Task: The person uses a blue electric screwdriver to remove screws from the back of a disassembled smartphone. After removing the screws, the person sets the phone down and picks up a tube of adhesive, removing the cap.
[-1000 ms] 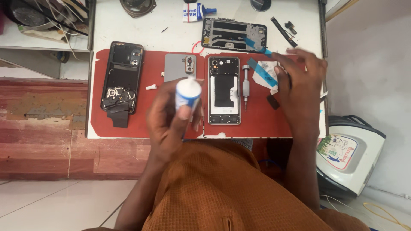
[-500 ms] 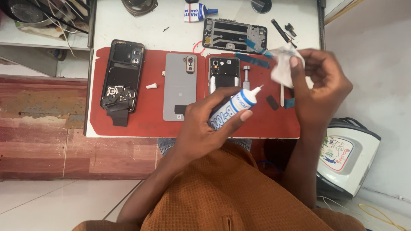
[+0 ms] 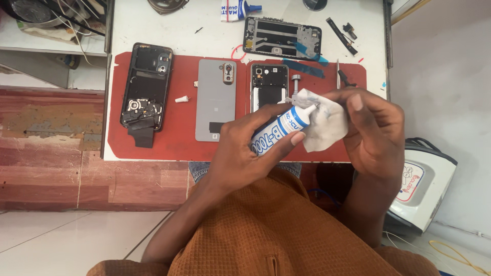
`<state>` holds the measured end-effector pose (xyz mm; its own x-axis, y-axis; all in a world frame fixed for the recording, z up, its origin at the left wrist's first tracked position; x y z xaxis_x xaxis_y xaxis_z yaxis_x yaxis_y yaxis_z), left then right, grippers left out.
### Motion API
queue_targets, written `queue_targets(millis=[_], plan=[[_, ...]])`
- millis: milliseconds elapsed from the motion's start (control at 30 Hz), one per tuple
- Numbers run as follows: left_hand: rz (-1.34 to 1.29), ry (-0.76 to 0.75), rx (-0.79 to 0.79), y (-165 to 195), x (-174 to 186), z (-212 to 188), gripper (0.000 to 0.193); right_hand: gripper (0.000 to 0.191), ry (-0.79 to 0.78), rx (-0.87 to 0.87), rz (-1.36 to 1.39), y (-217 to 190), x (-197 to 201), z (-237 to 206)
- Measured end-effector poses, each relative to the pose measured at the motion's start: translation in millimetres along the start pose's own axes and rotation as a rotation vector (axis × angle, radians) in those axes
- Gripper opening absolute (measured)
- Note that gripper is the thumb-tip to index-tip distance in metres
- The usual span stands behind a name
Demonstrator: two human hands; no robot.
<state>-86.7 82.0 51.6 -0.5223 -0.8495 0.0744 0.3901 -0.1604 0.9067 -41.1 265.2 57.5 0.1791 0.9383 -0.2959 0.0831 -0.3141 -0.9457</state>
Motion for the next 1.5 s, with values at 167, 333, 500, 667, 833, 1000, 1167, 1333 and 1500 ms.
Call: queue_targets(millis=[167, 333, 500, 667, 833, 1000, 1167, 1333, 1500], plan=[[0.003, -0.051, 0.121, -11, -4, -3, 0.047, 0.021, -0.014, 0.182, -0.376, -10, -8, 1], [-0.022, -0.034, 0.099, -6, 0, -4, 0.045, 0.016, 0.091, 0.476, -0.782, -26, -22, -11], [-0.018, -0.072, 0.207, -13, -1, -7, 0.042, 0.018, 0.177, 0.621, -1.145, -28, -40, -18], [-0.057, -0.164, 0.323, -21, -8, -14, 0.043, 0.016, 0.119, 0.782, -1.222, -36, -47, -27], [-0.168, -0.211, 0.340, -23, -14, -22, 0.040, 0.011, 0.216, 0.879, -1.303, -42, -40, -39], [-0.288, -0.238, 0.338, -25, -4, -38, 0.035, 0.016, 0.413, 0.892, -1.328, -76, 24, -22], [-0.440, -0.038, 0.319, -31, 21, -45, 0.039, 0.021, 0.307, 0.879, -0.747, -55, 64, -36], [-0.559, -0.071, 0.291, -26, 9, -44, 0.039, 0.023, 0.198, 0.670, -0.375, -16, 33, -31], [-0.607, -0.118, 0.274, -21, 2, -45, 0.038, 0.022, 0.115, 0.476, -0.253, 0, -6, -26]])
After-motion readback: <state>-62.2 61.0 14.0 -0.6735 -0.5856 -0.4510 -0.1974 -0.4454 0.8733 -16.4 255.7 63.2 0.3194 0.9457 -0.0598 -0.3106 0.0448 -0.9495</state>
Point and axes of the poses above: each hand's wrist, its own z-axis towards the middle knuckle, its own x-axis out of the back of the hand, y = z × x, the point moved 10 cm from there along z, towards the middle knuckle, and after that the axes turned 11 degrees about -x, right-handed, at the moved point
